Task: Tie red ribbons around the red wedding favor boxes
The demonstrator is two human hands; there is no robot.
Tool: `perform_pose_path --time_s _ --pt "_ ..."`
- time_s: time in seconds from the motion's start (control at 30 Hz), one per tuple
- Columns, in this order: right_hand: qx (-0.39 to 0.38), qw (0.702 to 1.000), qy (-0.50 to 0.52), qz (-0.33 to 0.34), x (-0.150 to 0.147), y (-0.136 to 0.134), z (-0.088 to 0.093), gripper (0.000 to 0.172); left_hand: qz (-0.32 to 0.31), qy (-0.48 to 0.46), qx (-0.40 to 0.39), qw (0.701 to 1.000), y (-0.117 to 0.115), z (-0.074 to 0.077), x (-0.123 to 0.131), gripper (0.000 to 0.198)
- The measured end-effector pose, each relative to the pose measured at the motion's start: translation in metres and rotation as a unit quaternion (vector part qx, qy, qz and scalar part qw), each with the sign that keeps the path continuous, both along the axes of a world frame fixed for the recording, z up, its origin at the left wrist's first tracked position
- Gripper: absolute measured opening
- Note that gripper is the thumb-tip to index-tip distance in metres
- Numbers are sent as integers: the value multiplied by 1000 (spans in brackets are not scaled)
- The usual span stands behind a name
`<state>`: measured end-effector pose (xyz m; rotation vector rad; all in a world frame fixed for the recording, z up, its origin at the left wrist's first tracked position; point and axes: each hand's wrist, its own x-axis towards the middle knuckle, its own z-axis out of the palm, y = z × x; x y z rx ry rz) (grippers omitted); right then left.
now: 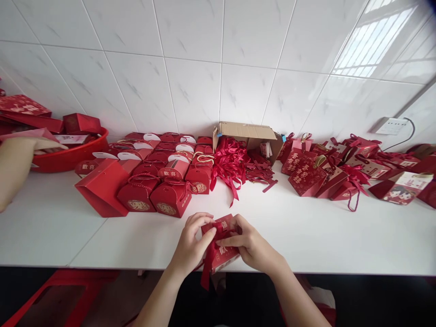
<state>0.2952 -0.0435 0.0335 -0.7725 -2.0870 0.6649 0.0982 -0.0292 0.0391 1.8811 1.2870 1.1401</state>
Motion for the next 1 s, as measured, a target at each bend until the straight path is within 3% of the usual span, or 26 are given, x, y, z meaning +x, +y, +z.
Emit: perform_pose_path --time_s 0.43,0.63,0.8,1.0 --pt "-13 1000 4 0 0 -1 1 52 67 -67 3 996 -1 -14 6 14" --pt "-22 1000 6 3 0 0 1 48 48 -122 -62 989 -4 -18 9 15" --pt "-30 999 21 10 -1 0 0 52 -5 -186 -125 974 -10 -14 14 17" --pt "-16 1000 16 6 -2 -1 2 50 -34 -148 -123 981 -11 -6 16 30"
